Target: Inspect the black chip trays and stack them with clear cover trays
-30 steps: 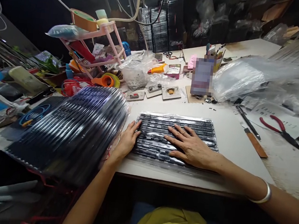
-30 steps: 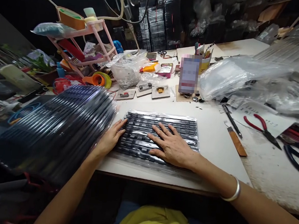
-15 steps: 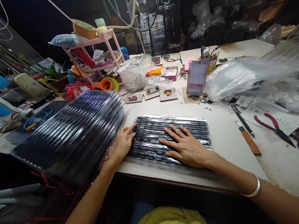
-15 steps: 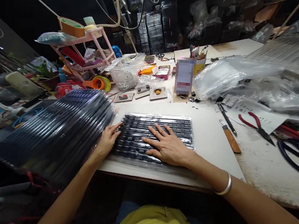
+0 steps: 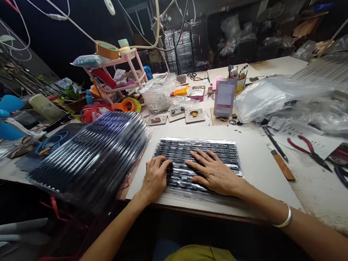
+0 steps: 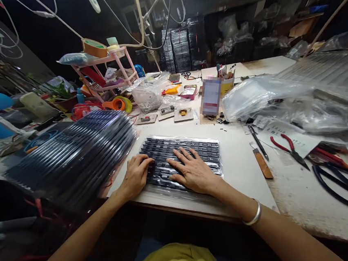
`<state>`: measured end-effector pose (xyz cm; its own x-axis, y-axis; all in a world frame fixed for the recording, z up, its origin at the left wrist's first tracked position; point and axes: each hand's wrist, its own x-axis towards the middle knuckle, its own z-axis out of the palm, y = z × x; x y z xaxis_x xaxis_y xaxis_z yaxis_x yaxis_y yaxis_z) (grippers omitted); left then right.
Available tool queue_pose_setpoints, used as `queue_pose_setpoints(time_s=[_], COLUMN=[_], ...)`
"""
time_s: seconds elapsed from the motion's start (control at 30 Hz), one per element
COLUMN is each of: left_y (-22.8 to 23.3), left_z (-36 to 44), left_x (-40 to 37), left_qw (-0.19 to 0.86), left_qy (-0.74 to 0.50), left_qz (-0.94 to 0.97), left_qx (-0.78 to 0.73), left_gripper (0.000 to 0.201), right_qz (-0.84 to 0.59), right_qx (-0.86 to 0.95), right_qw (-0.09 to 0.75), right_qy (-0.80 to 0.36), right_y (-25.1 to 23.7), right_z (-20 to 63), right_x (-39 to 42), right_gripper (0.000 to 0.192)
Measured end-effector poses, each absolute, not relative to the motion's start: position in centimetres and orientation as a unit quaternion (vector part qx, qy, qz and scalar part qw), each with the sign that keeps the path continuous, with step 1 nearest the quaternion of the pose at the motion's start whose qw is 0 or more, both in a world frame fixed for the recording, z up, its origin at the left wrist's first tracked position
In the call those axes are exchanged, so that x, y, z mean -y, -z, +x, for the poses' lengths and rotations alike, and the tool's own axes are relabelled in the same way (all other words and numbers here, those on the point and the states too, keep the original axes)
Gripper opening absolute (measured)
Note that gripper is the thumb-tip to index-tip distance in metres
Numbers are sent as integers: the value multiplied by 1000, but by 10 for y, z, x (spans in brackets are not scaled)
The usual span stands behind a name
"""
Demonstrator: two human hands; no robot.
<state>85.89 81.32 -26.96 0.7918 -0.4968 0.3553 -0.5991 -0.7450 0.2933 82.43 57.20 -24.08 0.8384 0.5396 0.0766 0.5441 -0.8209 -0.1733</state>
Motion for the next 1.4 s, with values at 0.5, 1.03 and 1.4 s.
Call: queue_pose_setpoints(time_s=[0.5, 1.03, 1.4], left_y=[274, 270, 287], left_z=[862, 909, 915], left_x=[-812, -818, -830], left_qw=[213, 216, 275], left_qy=[-106, 53, -52], left_qz=[926, 939, 928], left_qx=[292, 263, 247], left_gripper=[33, 60, 53], right_qz=[-962, -961, -976], right_qx=[260, 250, 198], right_qw=[76, 79, 66], right_qy=[14, -83, -65], right_y=[240, 240, 235], right_z=[823, 827, 847], right_x=[-573, -574, -567], right_gripper=[57, 69, 75])
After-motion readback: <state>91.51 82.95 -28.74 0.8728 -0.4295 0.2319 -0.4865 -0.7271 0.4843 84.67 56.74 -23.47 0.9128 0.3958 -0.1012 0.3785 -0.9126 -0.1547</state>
